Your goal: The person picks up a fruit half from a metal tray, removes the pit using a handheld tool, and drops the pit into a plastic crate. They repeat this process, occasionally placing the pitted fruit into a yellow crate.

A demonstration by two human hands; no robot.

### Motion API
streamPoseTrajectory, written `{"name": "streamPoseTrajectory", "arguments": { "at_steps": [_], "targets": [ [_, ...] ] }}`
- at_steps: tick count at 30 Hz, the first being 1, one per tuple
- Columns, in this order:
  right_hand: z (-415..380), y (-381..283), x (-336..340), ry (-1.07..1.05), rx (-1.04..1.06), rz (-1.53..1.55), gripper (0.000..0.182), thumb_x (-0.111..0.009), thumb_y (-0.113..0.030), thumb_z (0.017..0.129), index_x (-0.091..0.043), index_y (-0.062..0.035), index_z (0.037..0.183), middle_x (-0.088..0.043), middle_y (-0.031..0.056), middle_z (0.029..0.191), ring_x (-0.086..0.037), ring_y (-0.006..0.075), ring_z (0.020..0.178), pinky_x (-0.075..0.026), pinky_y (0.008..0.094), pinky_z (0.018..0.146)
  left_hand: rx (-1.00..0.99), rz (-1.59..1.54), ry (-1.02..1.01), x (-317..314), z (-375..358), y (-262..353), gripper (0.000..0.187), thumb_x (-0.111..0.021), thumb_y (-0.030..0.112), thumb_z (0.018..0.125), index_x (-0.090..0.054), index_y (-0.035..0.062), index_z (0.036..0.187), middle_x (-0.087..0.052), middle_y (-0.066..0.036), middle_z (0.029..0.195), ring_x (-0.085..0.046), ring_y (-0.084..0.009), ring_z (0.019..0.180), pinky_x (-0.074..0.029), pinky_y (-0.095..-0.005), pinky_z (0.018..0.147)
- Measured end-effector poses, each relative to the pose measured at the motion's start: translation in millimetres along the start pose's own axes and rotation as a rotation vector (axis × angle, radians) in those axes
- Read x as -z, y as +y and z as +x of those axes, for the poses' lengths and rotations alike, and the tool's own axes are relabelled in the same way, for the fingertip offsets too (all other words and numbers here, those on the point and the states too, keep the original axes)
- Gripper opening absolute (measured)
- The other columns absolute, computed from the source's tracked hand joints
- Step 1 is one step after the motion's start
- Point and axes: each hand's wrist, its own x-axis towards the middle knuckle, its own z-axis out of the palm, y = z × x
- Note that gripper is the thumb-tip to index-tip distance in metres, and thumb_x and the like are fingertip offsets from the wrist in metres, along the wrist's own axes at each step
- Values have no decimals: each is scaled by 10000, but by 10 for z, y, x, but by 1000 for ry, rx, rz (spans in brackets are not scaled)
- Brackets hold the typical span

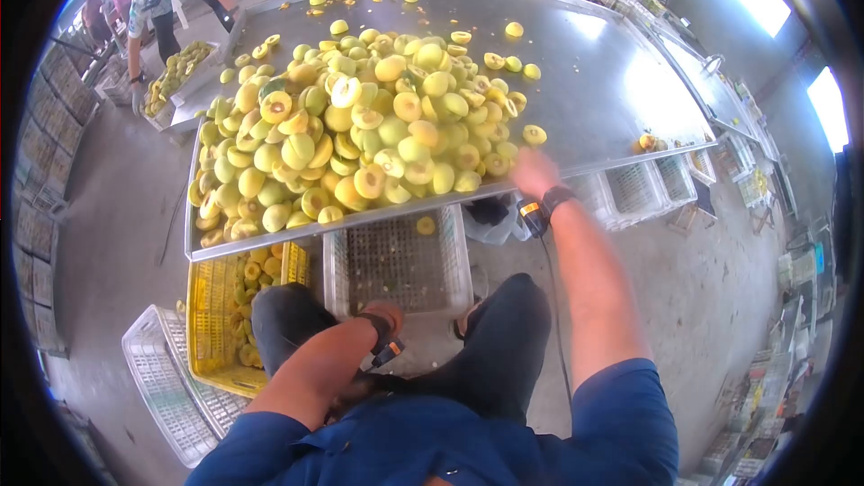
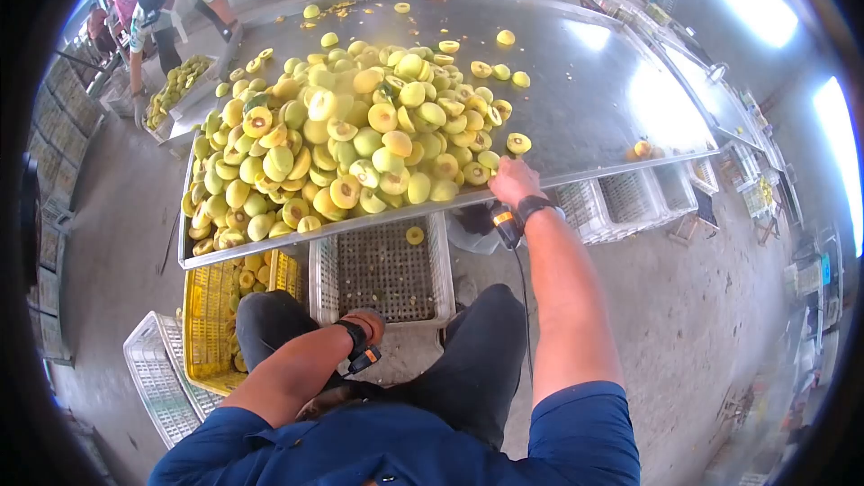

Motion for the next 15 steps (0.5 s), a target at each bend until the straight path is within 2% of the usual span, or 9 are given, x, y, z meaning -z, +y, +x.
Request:
{"name": "streamPoseTrajectory", "arguments": {
  "at_steps": [2, 3, 4, 5, 7, 9, 10, 12, 15],
  "targets": [
    [113, 35, -38, -77, -35, 1, 412, -713, -306, 921, -699, -34, 1230, -741, 253, 1241, -702, 420, 1201, -536, 526, 1041, 16, -35, 33, 62, 113, -36, 270, -748, 225, 880, -856, 88, 1085, -803, -143, 1169, -778, -320, 1080, -613, -486, 887],
    [141, 80, -35, -64, -55, 27, 394, -718, -299, 916, -709, -31, 1205, -741, 254, 1235, -705, 422, 1187, -544, 528, 1021, 22, -59, 46, 228, 18, 22, 291, -711, 237, 926, -849, 72, 1123, -795, -148, 1209, -772, -327, 1101, -600, -508, 907],
    [168, 145, -1, -51, -72, 52, 377, -722, -293, 912, -718, -28, 1180, -740, 256, 1229, -708, 423, 1173, -552, 529, 1002, -87, 55, -25, 635, -223, 105, 406, -733, 331, 935, -811, 49, 1217, -786, -167, 1237, -770, -347, 1091, -589, -523, 927],
    [156, 189, 8, -46, -92, 79, 360, -727, -286, 907, -728, -25, 1155, -739, 258, 1224, -712, 425, 1159, -560, 530, 982, -92, -166, 243, 904, -477, 190, 434, -729, 368, 956, -796, 31, 1222, -791, -169, 1198, -770, -344, 1067, -592, -515, 912],
    [-13, 231, 84, 127, -42, 284, 330, -735, -270, 899, -742, -23, 1117, -742, 251, 1191, -718, 428, 1110, -571, 521, 942, -191, -672, 653, 1231, -850, 254, 502, -698, 435, 1010, -745, 5, 1266, -791, -158, 1118, -769, -322, 1025, -602, -481, 875],
    [-392, -23, 254, 238, 76, 434, 329, -750, -274, 897, -746, -23, 1108, -744, 238, 1146, -723, 424, 1058, -576, 504, 910, -310, -1447, 709, 1612, -1209, 288, 525, -669, 445, 1058, -679, -4, 1331, -776, -133, 1091, -767, -287, 1000, -610, -419, 843],
    [-720, -378, 326, 258, 160, 482, 343, -760, -286, 898, -744, -23, 1117, -745, 228, 1117, -724, 418, 1032, -576, 492, 898, -313, -1924, 578, 1807, -1412, 311, 514, -667, 426, 1073, -649, -4, 1356, -765, -122, 1107, -765, -271, 994, -612, -384, 834],
    [-1270, -1051, 478, 92, 387, 597, 363, -760, -328, 948, -718, -24, 1142, -742, 216, 1080, -729, 375, 1020, -572, 461, 877, -361, -1674, 801, 1922, -1693, 324, 461, -694, 319, 1039, -649, -3, 1366, -763, -138, 1138, -758, -272, 1032, -604, -400, 884],
    [-1248, -1227, 503, -86, 306, 628, 337, -712, -350, 1007, -716, -34, 1123, -741, 216, 1074, -730, 373, 1008, -568, 463, 876, -419, -1273, 1103, 1966, -2015, 278, 433, -735, 160, 989, -649, -1, 1381, -759, -163, 1185, -747, -272, 1090, -591, -424, 958]
  ]
}}
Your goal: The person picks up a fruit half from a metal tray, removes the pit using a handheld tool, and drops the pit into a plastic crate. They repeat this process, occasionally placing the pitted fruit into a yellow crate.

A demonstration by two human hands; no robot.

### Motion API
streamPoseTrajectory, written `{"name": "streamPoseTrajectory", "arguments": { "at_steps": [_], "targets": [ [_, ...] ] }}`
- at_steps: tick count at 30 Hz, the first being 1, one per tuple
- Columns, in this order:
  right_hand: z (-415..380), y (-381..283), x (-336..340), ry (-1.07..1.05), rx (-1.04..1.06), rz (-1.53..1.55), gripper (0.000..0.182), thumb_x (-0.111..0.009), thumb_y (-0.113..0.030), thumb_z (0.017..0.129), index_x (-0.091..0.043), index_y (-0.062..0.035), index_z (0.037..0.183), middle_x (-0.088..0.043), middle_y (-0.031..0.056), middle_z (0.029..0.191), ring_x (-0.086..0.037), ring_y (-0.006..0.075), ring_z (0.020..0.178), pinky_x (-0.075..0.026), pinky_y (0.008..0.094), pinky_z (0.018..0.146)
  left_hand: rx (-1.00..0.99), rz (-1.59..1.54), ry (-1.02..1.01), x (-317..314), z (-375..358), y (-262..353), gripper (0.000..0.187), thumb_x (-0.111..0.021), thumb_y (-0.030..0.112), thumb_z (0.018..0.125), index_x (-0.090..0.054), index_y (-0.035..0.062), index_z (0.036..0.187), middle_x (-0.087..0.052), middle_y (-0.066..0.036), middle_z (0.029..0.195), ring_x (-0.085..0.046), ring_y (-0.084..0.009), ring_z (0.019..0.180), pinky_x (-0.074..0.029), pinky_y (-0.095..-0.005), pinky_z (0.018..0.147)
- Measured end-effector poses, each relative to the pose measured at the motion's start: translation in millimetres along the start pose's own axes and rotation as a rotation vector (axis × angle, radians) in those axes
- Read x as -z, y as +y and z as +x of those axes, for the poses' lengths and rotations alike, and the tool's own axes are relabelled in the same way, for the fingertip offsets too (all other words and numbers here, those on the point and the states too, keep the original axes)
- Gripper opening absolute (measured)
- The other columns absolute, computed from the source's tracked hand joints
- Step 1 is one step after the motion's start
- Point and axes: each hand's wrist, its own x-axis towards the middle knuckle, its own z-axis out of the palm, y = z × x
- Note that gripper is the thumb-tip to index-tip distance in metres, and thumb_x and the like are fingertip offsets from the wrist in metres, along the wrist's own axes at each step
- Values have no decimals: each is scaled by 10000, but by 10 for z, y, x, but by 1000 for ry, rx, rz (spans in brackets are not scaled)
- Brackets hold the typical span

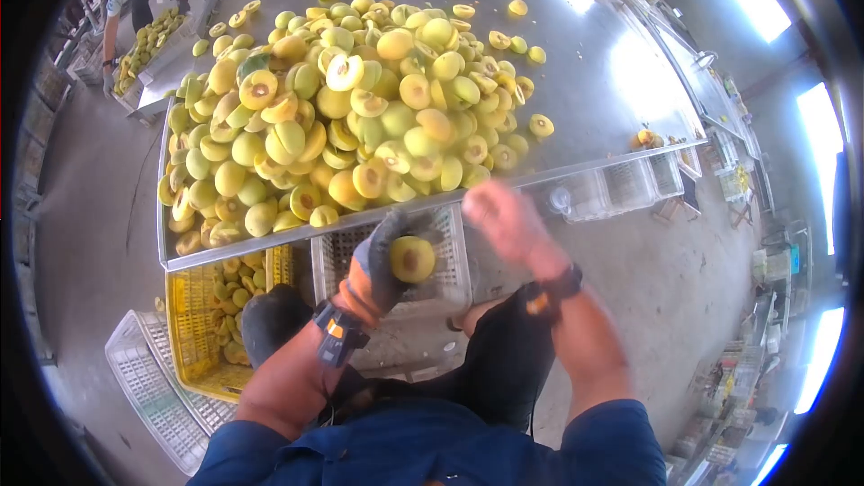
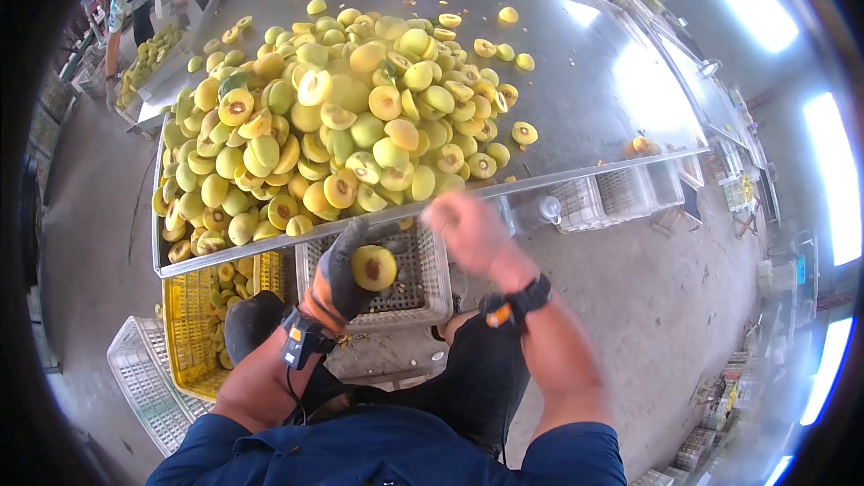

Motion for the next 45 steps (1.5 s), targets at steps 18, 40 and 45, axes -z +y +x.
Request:
{"name": "streamPoseTrajectory", "arguments": {
  "at_steps": [18, 40, 45],
  "targets": [
    [986, 832, 438, -65, -317, -335, 436, -714, -402, 961, -749, 25, 1038, -764, 251, 1019, -746, 358, 976, -561, 449, 877, -99, 159, 141, 674, -273, -349, 334, -664, -36, 998, -697, -9, 1329, -759, -110, 1249, -735, -188, 1092, -604, -322, 958],
    [-890, -358, -501, -149, -291, 1012, 253, -649, -182, 1061, -626, -5, 1240, -635, 46, 896, -607, 130, 692, -491, 282, 627, -71, -156, 264, 506, -428, -75, 307, -549, 213, 1125, -725, 15, 1281, -752, -112, 1181, -726, -183, 1087, -588, -328, 926],
    [-727, -694, -721, -288, -160, 667, 301, -738, -190, 993, -626, -14, 1210, -654, 63, 898, -631, 150, 745, -513, 308, 690, -156, -147, 300, 516, -377, -114, 277, -587, 152, 1070, -732, 7, 1257, -784, -126, 1140, -758, -211, 1044, -602, -358, 877]
  ]
}}
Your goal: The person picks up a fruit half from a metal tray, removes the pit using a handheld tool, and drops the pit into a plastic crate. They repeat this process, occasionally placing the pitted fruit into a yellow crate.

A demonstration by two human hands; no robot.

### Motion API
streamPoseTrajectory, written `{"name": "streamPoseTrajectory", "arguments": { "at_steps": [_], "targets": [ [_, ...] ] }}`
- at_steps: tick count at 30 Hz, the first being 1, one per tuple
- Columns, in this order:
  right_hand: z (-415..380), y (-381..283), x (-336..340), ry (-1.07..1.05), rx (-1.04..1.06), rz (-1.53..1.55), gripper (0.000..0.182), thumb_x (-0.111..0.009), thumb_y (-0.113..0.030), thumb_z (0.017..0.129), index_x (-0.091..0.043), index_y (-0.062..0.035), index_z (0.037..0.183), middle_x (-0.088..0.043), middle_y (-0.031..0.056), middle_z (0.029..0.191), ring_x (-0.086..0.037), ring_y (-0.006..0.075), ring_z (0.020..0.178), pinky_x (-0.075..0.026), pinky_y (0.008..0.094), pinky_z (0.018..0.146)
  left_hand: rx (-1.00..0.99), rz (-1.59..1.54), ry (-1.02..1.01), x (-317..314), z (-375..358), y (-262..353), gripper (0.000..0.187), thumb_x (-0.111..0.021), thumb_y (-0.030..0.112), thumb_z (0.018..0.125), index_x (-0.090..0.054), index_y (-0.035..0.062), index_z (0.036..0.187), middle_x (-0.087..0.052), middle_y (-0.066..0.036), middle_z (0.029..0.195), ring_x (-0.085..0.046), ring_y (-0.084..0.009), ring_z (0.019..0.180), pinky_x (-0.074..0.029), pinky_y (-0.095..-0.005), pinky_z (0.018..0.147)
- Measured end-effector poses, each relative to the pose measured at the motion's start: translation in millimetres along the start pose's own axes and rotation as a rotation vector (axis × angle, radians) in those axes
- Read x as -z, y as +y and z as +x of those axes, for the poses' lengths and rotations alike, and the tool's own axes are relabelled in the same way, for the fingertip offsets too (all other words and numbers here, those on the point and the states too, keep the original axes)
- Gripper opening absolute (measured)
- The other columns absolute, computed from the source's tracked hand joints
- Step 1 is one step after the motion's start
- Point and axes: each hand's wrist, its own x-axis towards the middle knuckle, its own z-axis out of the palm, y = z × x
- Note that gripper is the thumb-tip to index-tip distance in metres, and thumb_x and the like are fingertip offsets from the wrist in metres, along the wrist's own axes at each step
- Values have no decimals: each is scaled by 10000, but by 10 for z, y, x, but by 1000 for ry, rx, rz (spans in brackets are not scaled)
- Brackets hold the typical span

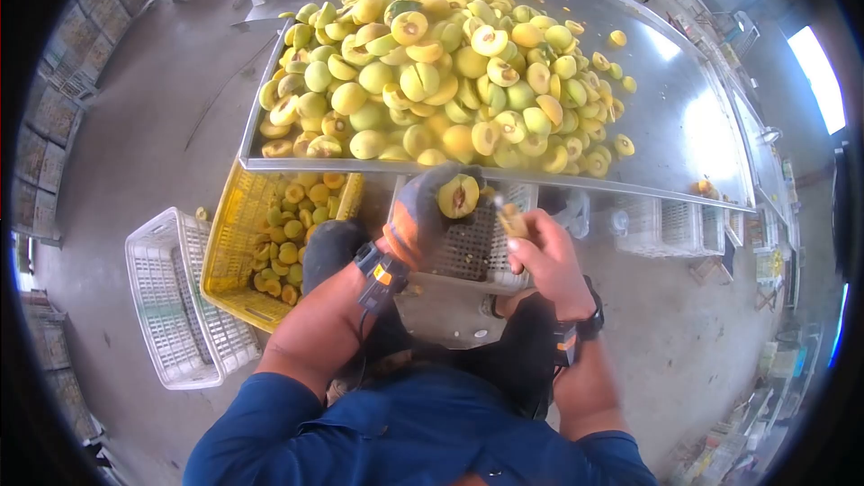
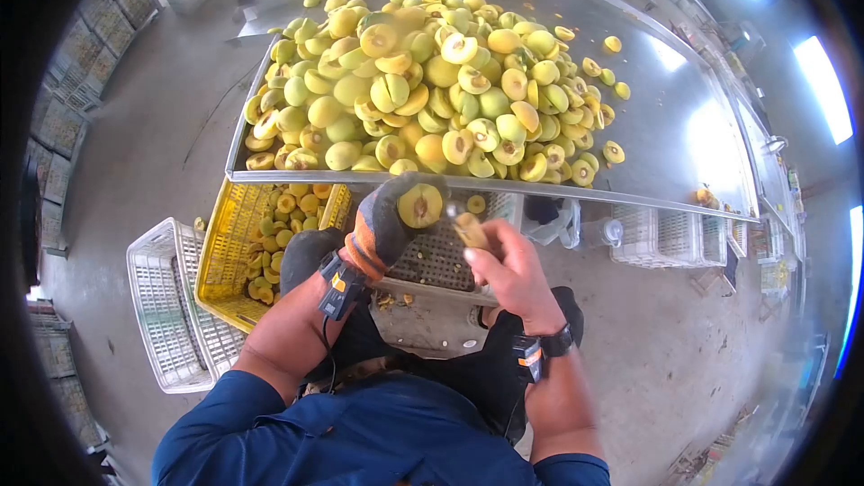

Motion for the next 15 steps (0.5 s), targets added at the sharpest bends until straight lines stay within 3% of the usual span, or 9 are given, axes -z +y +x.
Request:
{"name": "streamPoseTrajectory", "arguments": {
  "at_steps": [3, 4, 7, 13, 15],
  "targets": [
    [201, 76, -140, 65, 191, -452, 314, -740, -207, 989, -624, -27, 1218, -692, 144, 917, -681, 241, 783, -537, 379, 716, -81, 223, 7, 50, 40, -126, 279, -653, 77, 1033, -718, 23, 1299, -784, -125, 1182, -751, -209, 1073, -589, -339, 929],
    [224, 34, -201, 63, 178, -491, 332, -728, -188, 988, -606, -31, 1254, -710, 225, 972, -723, 380, 866, -553, 458, 765, -106, 315, 4, 53, 53, -147, 299, -678, 53, 1024, -712, 33, 1320, -782, -120, 1205, -743, -201, 1092, -582, -327, 955],
    [338, 257, -236, 117, 334, -527, 356, -723, -163, 982, -594, -29, 1285, -725, 248, 988, -715, 471, 943, -561, 495, 789, -114, 355, 29, 12, 85, -14, 334, -689, 89, 931, -730, 26, 1256, -785, -166, 1135, -779, -347, 996, -606, -394, 872],
    [404, 302, -163, 97, 307, -487, 375, -698, -123, 987, -556, -27, 1321, -731, 271, 1028, -706, 496, 989, -568, 524, 809, -253, 566, -4, -9, 142, 23, 541, -815, 127, 745, -710, 63, 1272, -743, -163, 1125, -718, -427, 1009, -575, -446, 876],
    [429, 347, -110, 83, 306, -516, 383, -689, -118, 992, -542, -25, 1334, -732, 275, 1032, -707, 498, 982, -567, 537, 803, -241, 629, -3, -31, 173, -41, 521, -780, 112, 772, -707, 61, 1286, -728, -174, 1147, -697, -430, 1055, -563, -458, 898]
  ]
}}
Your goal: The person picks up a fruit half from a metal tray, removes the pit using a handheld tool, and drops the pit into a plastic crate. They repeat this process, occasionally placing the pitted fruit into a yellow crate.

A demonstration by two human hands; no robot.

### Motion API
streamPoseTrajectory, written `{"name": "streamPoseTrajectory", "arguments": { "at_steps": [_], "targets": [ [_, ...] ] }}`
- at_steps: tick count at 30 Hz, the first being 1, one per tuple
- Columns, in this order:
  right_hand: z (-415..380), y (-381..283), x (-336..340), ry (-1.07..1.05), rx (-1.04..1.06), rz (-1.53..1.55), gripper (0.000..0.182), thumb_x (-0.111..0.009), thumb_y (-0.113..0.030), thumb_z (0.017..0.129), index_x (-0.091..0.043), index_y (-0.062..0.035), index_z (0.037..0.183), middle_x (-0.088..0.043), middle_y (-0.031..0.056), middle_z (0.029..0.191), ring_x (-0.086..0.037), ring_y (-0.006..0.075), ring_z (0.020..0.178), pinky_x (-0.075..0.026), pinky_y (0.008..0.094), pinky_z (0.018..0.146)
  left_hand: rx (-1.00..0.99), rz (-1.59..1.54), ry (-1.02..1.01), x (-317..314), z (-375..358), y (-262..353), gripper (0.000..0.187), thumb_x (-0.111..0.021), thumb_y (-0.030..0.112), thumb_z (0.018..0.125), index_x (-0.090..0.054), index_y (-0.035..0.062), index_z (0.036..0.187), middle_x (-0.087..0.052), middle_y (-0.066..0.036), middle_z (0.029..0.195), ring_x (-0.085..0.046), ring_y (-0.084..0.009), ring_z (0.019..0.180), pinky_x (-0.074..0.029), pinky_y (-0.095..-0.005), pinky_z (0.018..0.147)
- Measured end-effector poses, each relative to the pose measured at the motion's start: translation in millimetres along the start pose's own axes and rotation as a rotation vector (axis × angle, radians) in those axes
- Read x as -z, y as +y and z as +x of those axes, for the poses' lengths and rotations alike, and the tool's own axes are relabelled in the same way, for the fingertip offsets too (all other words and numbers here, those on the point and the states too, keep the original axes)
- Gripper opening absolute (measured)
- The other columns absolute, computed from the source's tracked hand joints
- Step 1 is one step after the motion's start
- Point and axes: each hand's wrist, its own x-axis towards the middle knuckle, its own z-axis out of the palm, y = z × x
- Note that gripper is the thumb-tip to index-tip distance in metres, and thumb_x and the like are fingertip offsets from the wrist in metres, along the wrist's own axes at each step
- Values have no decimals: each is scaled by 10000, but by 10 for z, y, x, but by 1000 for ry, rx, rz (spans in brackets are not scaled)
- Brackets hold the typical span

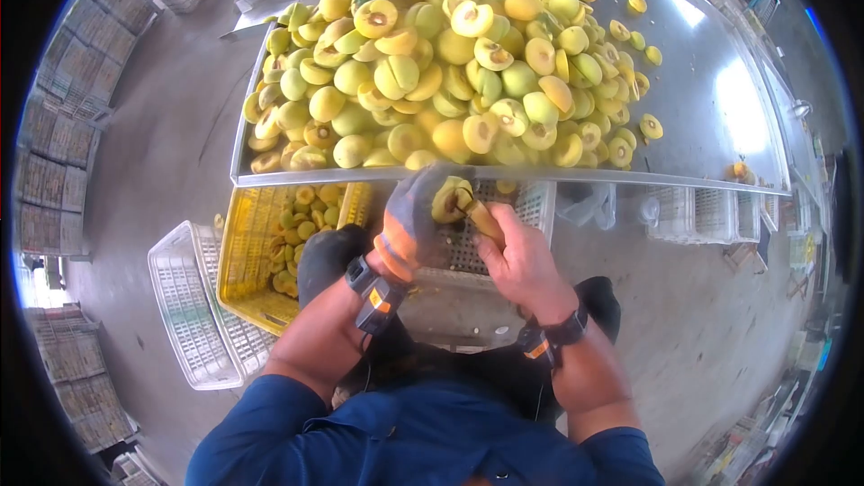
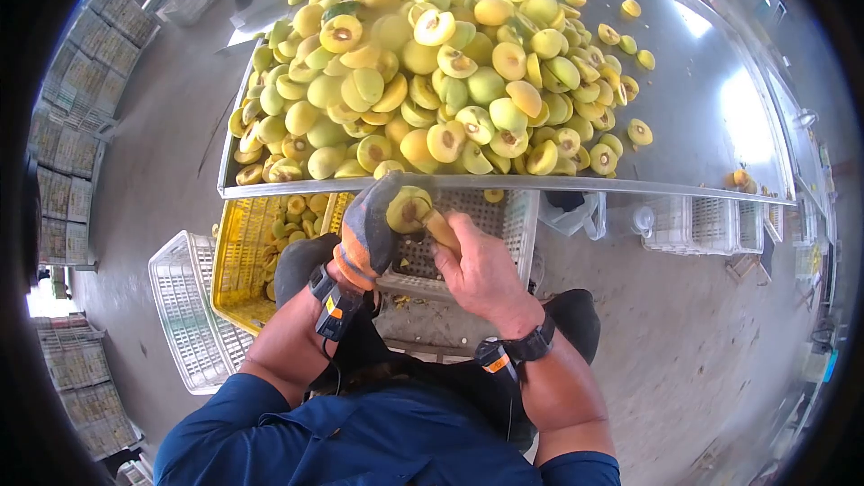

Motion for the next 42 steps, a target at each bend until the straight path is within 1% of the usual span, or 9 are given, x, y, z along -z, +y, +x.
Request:
{"name": "streamPoseTrajectory", "arguments": {
  "at_steps": [5, 13, 16, 19, 23, 25, 32, 35, 42],
  "targets": [
    [-6, 70, -83, -43, -43, 22, 387, -670, -126, 1004, -527, -20, 1347, -730, 289, 1030, -703, 514, 972, -561, 568, 783, 59, 191, -37, -145, -135, -372, 443, -711, 88, 968, -661, -13, 1396, -706, -255, 1327, -700, -430, 1192, -559, -447, 1038],
    [-56, 118, -171, -119, -112, 151, 375, -657, -177, 1043, -537, -16, 1361, -731, 277, 1074, -707, 522, 1010, -564, 530, 842, -46, 361, -56, -153, -83, -319, 423, -631, 28, 928, -672, 16, 1349, -715, -239, 1232, -689, -443, 1107, -569, -497, 957],
    [-57, 231, -287, -19, 10, 185, 362, -658, -203, 1058, -551, -18, 1351, -726, 185, 933, -719, 362, 768, -556, 432, 694, -18, 310, 21, -229, -157, -427, 422, -635, 12, 913, -687, 36, 1331, -721, -226, 1200, -700, -433, 1061, -577, -491, 917],
    [-29, 238, -209, -277, -310, 571, 340, -644, -221, 1083, -547, -9, 1331, -672, 107, 873, -648, 262, 687, -529, 395, 646, 286, -61, 108, -326, -204, -383, 357, -661, 68, 928, -697, -10, 1275, -746, -213, 1130, -727, -413, 979, -586, -455, 856],
    [-3, 146, -93, -456, -546, 940, 310, -612, -258, 1119, -552, -39, 1330, -526, -11, 782, -457, 85, 563, -398, 285, 494, 58, 284, 138, -244, -139, -268, 302, -684, 112, 938, -712, -36, 1200, -752, -193, 1039, -728, -387, 877, -581, -412, 780],
    [-27, 90, -123, -451, -539, 938, 295, -598, -273, 1130, -555, -53, 1321, -486, -27, 763, -405, 53, 531, -330, 248, 456, 220, -24, 107, -254, -171, -308, 265, -668, 37, 952, -722, 2, 1209, -746, -176, 1035, -731, -355, 879, -586, -399, 765],
    [-120, 111, -83, -535, -579, 1166, 248, -575, -322, 1137, -528, -106, 1250, -488, -1, 806, -434, 80, 530, -339, 258, 472, -48, 80, 12, -203, -60, -257, 248, -683, 60, 929, -735, 39, 1171, -760, -172, 1033, -734, -350, 843, -577, -397, 749],
    [-132, 130, -80, -556, -639, 1251, 291, -564, -336, 1144, -533, -92, 1298, -493, -7, 802, -434, 75, 520, -343, 252, 469, 205, -210, -50, -307, -118, -422, 182, -648, 122, 1016, -749, 4, 1109, -761, -116, 1002, -729, -230, 842, -578, -365, 743],
    [-272, 147, -117, -499, -548, 1122, 301, -563, -333, 1147, -538, -81, 1310, -494, -21, 799, -408, 54, 500, -336, 234, 461, 376, -486, -85, -302, -21, -220, 210, -698, 98, 992, -751, 9, 1175, -750, -147, 1026, -722, -247, 875, -577, -355, 811]
  ]
}}
